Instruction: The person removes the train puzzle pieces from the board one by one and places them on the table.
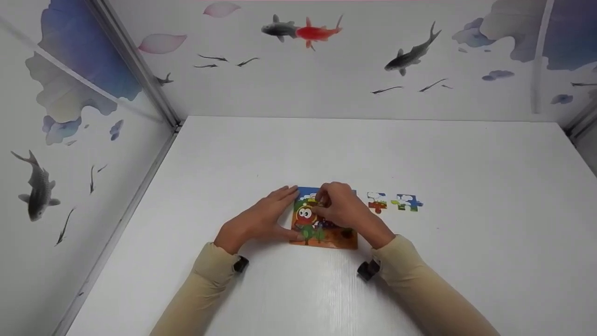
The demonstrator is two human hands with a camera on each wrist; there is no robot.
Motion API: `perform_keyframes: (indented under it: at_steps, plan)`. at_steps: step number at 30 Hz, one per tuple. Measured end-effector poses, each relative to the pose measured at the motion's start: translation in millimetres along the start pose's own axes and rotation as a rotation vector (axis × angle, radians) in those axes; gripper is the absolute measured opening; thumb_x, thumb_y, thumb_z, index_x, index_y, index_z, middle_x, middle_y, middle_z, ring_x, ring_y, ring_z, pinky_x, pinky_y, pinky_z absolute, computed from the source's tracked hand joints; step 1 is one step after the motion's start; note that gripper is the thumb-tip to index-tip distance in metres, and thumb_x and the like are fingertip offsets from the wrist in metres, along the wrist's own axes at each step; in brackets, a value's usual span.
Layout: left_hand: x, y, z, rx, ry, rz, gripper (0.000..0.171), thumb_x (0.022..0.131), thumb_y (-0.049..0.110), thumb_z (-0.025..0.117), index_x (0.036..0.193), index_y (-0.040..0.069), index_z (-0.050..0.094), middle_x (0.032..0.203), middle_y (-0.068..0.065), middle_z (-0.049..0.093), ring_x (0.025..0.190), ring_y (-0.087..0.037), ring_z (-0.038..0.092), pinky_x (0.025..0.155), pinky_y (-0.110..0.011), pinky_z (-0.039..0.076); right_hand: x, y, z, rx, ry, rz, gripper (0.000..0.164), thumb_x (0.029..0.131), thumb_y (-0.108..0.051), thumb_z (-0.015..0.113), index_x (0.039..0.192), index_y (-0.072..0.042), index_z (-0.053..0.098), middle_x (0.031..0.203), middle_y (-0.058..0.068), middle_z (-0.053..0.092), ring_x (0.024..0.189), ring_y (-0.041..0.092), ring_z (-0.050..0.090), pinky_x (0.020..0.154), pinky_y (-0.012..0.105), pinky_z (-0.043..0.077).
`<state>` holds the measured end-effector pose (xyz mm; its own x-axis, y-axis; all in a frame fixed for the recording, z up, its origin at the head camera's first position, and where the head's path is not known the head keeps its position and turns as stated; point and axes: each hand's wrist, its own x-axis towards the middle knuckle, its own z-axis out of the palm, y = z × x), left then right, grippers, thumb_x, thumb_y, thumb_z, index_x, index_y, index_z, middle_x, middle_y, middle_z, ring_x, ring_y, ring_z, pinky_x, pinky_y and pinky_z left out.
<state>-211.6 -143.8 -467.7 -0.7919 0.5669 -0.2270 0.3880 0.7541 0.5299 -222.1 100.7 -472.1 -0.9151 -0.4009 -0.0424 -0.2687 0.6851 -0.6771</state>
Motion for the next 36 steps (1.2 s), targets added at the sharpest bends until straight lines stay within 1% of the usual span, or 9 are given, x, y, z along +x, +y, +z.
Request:
perform_keyframes:
  at_steps: [4,10,16,22,25,30,32,36]
  plan:
    - [-0.5,-0.5,0.2,0.007,0.006,0.007,0.112,0.089,0.056,0.086,0.173,0.012,0.026,0.183,-0.004,0.020,0.171,-0.028,0.014,0.137,-0.054,0.024,0.1,1.4,-0.6,0.020,-0.008,0.008,0.028,0.100,-0.023,0.081,0.117,-0.003,0.074,0.104,0.010,0.072,0.091,0.019,0.066,0.088,0.040,0.063]
    - [0.0,-2.0,0.8,0.016,0.021,0.044,0.113,0.089,0.054,0.087,0.173,0.009,0.027,0.182,-0.006,0.022,0.171,-0.029,0.016,0.137,-0.053,0.024,0.9,5.4,-0.9,0.027,0.006,-0.023,0.027,0.099,-0.021,0.082,0.114,-0.002,0.073,0.101,0.010,0.071,0.088,0.018,0.065,0.083,0.039,0.061]
    - [0.4,-1.3,0.6,0.023,0.009,0.032,0.115,0.089,0.056,0.087,0.173,0.009,0.024,0.183,-0.006,0.020,0.171,-0.028,0.014,0.137,-0.052,0.023,1.2,6.3,0.5,0.048,0.010,-0.026,0.026,0.098,-0.021,0.082,0.114,-0.002,0.073,0.101,0.010,0.072,0.089,0.018,0.065,0.085,0.039,0.061]
    - [-1.3,-1.9,-0.4,0.015,0.008,0.041,0.113,0.090,0.054,0.087,0.173,0.009,0.025,0.183,-0.008,0.020,0.171,-0.030,0.015,0.137,-0.053,0.024,1.6,5.8,1.1,0.059,0.023,-0.046,0.020,0.099,-0.019,0.082,0.110,-0.004,0.075,0.101,0.009,0.075,0.089,0.017,0.069,0.084,0.040,0.064]
    - [-1.7,-2.6,-0.6,0.014,0.012,0.047,0.111,0.090,0.054,0.086,0.173,0.011,0.026,0.183,-0.007,0.021,0.171,-0.030,0.015,0.137,-0.053,0.025,1.3,5.4,-0.2,0.068,0.034,-0.047,0.025,0.098,-0.018,0.083,0.115,-0.002,0.074,0.102,0.010,0.074,0.089,0.018,0.069,0.084,0.040,0.063]
    - [-0.9,-3.2,0.3,0.009,0.011,0.041,0.110,0.090,0.055,0.086,0.173,0.014,0.027,0.183,-0.005,0.020,0.171,-0.028,0.014,0.137,-0.053,0.025,1.4,6.4,-3.4,0.068,0.039,0.004,0.041,0.096,-0.023,0.085,0.128,0.000,0.070,0.107,0.013,0.070,0.093,0.021,0.064,0.087,0.039,0.061]
    - [-0.9,-3.1,0.6,0.004,0.012,0.039,0.110,0.090,0.054,0.086,0.173,0.014,0.027,0.183,-0.005,0.020,0.171,-0.028,0.014,0.137,-0.053,0.025,1.3,7.3,-4.6,0.063,0.036,0.019,0.043,0.096,-0.025,0.085,0.129,-0.001,0.071,0.108,0.014,0.069,0.094,0.022,0.063,0.086,0.039,0.060]
    - [-2.2,-2.2,0.4,0.002,0.009,0.037,0.110,0.090,0.054,0.086,0.173,0.014,0.027,0.183,-0.005,0.020,0.171,-0.028,0.014,0.137,-0.053,0.025,1.1,8.5,-5.8,0.042,0.037,0.009,0.043,0.096,-0.025,0.086,0.128,0.001,0.074,0.108,0.014,0.070,0.094,0.023,0.065,0.086,0.039,0.061]
